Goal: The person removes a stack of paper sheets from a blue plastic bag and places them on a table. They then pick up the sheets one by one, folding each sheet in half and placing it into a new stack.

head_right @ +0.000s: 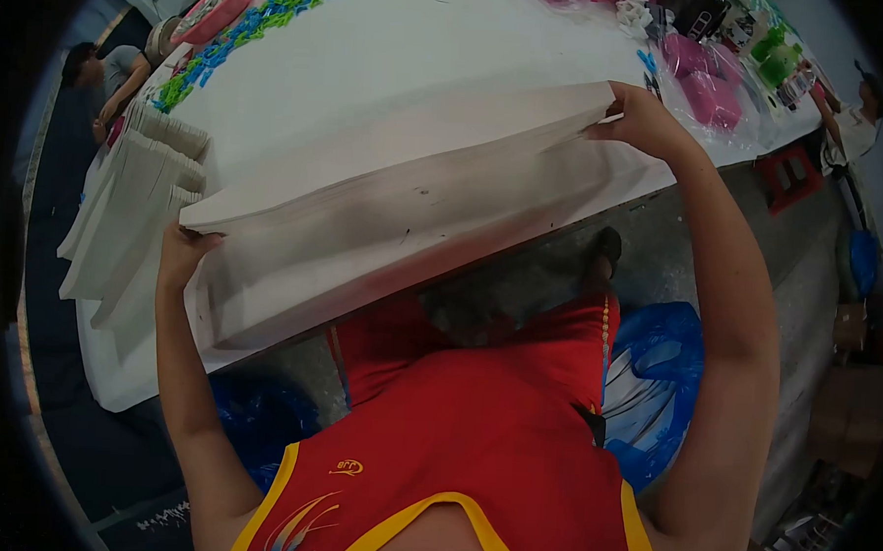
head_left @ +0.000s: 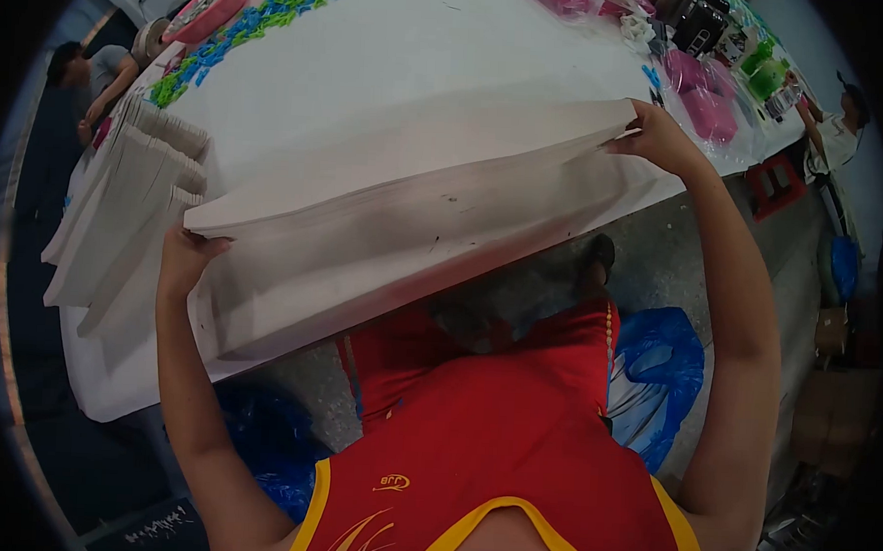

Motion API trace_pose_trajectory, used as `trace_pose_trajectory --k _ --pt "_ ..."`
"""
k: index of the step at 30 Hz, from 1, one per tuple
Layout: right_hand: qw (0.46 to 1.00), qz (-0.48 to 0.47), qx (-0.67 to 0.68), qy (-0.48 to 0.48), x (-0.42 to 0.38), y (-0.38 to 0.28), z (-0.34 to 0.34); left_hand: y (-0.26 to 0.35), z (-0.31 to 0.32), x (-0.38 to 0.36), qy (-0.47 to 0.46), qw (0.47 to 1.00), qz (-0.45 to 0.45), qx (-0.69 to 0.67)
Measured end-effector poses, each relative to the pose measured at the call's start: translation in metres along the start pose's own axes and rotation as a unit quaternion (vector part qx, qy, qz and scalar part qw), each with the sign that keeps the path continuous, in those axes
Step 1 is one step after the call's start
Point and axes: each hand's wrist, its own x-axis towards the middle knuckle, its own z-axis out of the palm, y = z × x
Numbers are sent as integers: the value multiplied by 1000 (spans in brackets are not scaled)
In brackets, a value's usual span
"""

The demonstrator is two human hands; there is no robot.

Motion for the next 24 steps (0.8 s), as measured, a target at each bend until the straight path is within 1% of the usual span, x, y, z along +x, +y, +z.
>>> trace_pose_trajectory --k 1,3,4,5,6,7,8,9,11,13,14,16,17,19,24 --pt "1000 -12 -10 -6 -5 -7 -5 4 -1 -6 6 1000 -2 -1" --pt "999 -25 -21 -13 -12 -19 -12 31 -5 -20 0 992 50 -118" --pt "994 -77 -61 39 -15 -23 -16 41 -8 -28 3 992 50 -119" --pt "983 -126 -101 90 -17 -27 -20 52 -11 -37 55 998 32 25" --pt "983 -126 -100 91 -19 -40 -22 61 -12 -41 103 980 14 168" --pt "969 -177 -144 92 -19 -56 -19 71 -7 -41 101 980 15 168" --pt "952 -226 -187 92 -19 -71 -11 81 2 -40 124 963 104 217" --pt "952 -224 -188 90 -16 -83 2 92 13 -39 147 935 190 261" --pt "924 -268 -269 46 -4 -109 34 129 51 -26 73 923 268 267" --pt "910 -287 -299 -15 12 -125 66 151 84 -6 -40 921 286 261" --pt "909 -289 -300 -14 17 -134 76 154 95 5 -37 921 286 261" --pt "928 -170 -308 -126 26 -144 87 154 112 21 -147 908 198 338" --pt "928 -169 -309 -124 29 -141 88 152 112 23 -146 908 200 337" --pt "923 -217 -305 -95 33 -130 92 147 112 26 -142 909 205 334" --pt "921 -204 -313 -109 29 -139 88 149 113 25 -134 900 202 362"
